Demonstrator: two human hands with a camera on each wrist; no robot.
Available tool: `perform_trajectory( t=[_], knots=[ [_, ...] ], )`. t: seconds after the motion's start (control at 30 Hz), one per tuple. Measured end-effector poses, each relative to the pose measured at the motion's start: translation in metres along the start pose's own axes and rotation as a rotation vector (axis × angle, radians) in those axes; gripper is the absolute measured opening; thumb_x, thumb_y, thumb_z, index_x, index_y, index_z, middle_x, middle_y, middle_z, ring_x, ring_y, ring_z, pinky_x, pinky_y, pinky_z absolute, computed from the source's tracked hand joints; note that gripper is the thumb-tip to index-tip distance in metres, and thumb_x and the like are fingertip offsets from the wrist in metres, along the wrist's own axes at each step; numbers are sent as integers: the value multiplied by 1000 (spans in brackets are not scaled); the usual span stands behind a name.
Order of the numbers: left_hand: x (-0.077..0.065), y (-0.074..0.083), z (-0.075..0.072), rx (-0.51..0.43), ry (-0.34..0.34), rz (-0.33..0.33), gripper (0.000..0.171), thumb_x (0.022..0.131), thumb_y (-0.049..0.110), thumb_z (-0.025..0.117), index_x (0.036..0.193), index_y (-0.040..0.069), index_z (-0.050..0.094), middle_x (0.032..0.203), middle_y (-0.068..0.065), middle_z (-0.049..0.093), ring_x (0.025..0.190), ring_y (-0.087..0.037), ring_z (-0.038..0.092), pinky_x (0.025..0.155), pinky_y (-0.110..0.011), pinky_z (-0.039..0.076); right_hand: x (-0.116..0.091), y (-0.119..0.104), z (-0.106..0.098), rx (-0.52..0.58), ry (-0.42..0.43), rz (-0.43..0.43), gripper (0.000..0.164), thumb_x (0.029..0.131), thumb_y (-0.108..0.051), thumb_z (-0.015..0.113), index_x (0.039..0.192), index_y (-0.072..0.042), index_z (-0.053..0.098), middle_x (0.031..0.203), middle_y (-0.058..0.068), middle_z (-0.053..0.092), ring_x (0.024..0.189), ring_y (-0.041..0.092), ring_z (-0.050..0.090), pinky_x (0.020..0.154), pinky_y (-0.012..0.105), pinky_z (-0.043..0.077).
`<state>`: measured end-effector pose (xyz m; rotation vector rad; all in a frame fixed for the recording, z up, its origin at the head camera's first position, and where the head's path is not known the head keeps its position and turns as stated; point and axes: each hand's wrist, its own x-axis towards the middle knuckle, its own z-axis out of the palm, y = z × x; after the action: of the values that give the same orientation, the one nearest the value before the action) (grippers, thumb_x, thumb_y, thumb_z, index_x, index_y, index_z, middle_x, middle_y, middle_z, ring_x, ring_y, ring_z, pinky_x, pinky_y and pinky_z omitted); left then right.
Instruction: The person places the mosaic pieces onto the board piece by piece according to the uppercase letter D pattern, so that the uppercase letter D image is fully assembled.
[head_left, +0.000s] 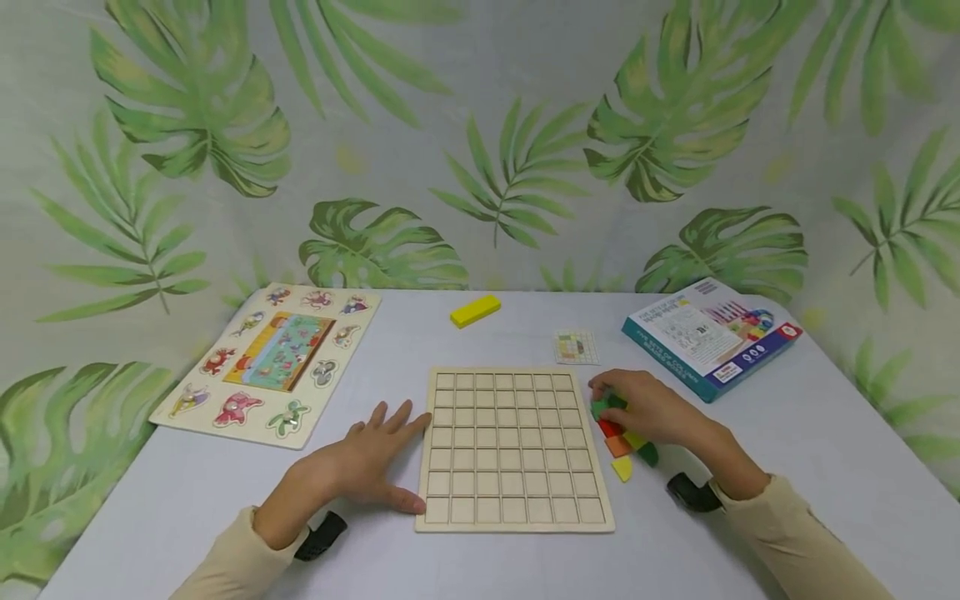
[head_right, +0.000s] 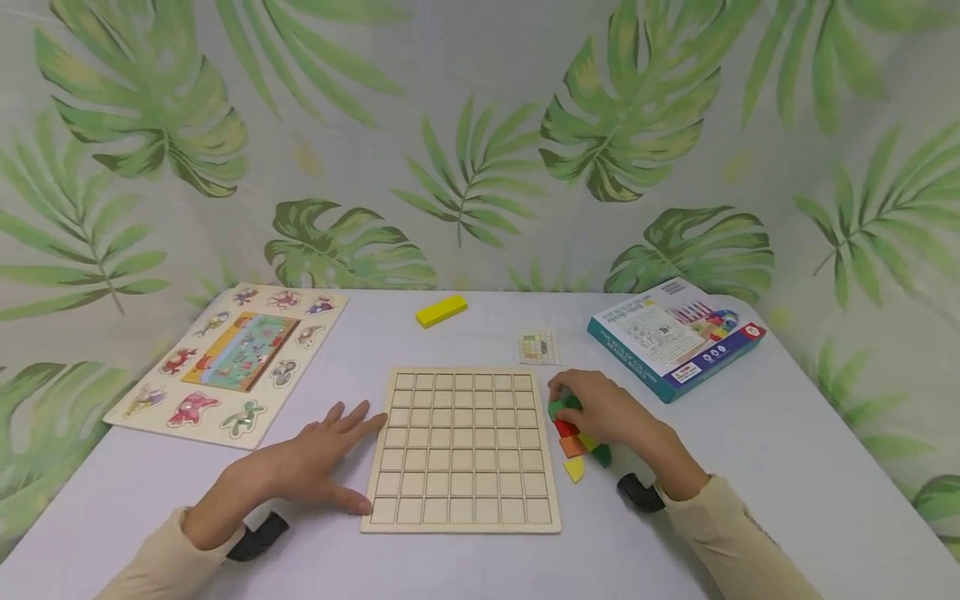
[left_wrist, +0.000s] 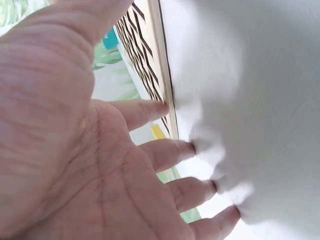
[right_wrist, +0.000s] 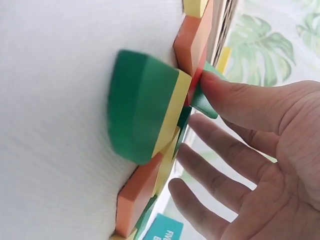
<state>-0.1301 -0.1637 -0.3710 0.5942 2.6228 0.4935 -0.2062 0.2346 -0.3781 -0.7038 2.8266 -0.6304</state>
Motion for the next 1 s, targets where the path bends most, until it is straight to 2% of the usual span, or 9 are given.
perform_trajectory(
  t=[0.13,0.27,0.43,0.57,0.67,1.0],
  knots=[
    [4,3,2,22,-13,-22,116,71,57,84,160,13,23,166,-24,12,146,-61,3,111,-77,15,-1,1,-5,-34,1,-44,27,91,-7,71,117,-2,66,109,6,70,96,22,57,94,49,52],
    [7,7,-1,34,-16,-49,117,68,56,86,159,13,26,166,-23,14,145,-64,6,108,-79,19,1,1,-10,-49,11,-83,14,92,-6,70,105,-7,67,109,7,71,95,21,59,88,43,52],
    [6,9,-4,30,-18,-67,118,64,52,89,158,12,30,166,-21,17,144,-65,8,106,-80,21,8,0,-11,-20,8,-99,8,93,-6,69,96,-12,64,101,2,71,94,19,64,84,41,54],
    [7,8,-3,35,-12,-70,119,63,52,90,158,12,30,166,-21,17,144,-65,8,106,-80,20,15,-4,-10,13,2,-112,7,95,-7,67,98,-11,63,93,-2,68,87,14,61,78,32,53],
    [8,7,-3,33,-10,-69,119,63,53,89,158,13,30,166,-21,17,144,-64,8,106,-80,20,20,-8,-8,22,1,-133,7,95,-7,66,101,-10,62,92,-1,68,85,13,61,75,28,52],
    [6,10,-4,9,-5,-61,119,62,50,91,158,11,30,166,-21,17,144,-65,7,106,-81,18,36,-27,-2,7,30,-244,8,95,-3,65,102,-6,63,95,2,70,90,16,67,80,33,55]
  ],
)
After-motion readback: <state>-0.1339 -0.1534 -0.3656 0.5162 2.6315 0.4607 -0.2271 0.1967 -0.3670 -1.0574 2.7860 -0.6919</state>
